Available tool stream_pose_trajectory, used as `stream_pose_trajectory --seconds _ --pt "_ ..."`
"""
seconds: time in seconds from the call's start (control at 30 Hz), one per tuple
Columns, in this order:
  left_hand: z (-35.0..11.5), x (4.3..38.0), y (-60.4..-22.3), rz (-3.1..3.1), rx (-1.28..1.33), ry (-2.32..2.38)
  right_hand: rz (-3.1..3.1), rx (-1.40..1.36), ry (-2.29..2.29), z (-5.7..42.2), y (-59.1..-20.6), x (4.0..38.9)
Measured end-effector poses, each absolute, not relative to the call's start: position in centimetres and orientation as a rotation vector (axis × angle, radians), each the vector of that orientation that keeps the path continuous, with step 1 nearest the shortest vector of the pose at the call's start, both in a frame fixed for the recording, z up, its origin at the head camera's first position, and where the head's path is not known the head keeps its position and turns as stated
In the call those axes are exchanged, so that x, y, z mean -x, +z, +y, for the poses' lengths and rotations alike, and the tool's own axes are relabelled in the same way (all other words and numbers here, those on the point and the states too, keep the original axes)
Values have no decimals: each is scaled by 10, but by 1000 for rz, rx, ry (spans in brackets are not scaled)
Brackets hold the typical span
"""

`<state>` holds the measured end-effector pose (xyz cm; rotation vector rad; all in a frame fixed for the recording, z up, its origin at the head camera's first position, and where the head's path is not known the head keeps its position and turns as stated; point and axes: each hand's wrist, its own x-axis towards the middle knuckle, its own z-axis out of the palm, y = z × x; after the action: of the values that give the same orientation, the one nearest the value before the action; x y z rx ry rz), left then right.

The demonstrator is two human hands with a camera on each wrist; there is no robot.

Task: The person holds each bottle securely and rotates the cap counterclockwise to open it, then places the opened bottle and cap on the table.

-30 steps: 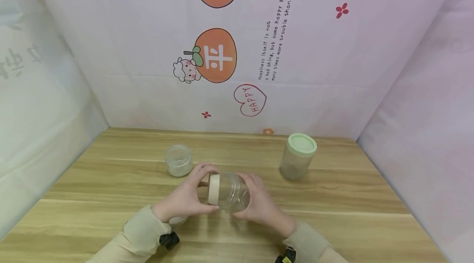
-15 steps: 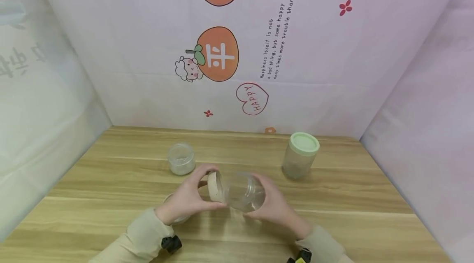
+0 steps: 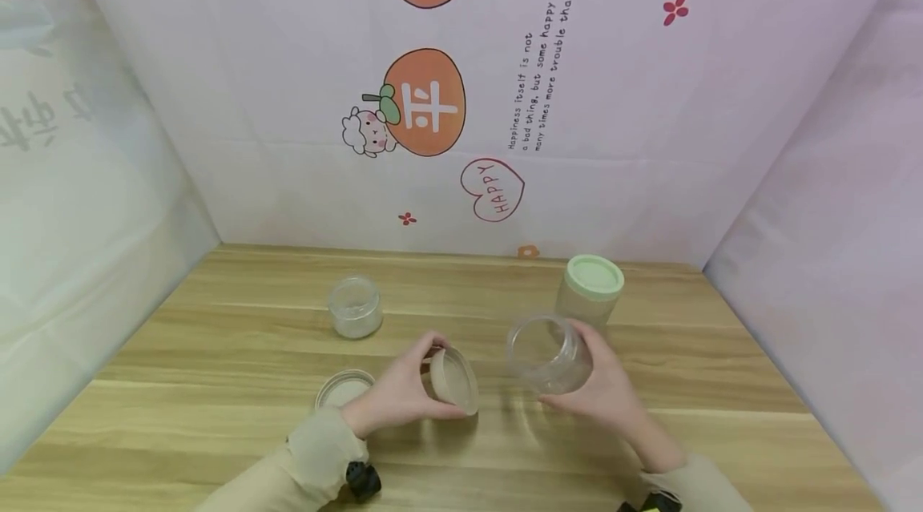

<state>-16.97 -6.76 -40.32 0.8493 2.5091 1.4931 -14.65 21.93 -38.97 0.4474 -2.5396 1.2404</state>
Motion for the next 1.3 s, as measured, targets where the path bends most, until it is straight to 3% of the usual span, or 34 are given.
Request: stream_pose_trajectory --seconds 0.53,1.3 --pt "-40 182 -423 2380 -813 1457 -2549 -398 1132 236 -387 140" --pt "-47 186 -427 2384 -850 1357 -2555 -403 1135 237 -386 138"
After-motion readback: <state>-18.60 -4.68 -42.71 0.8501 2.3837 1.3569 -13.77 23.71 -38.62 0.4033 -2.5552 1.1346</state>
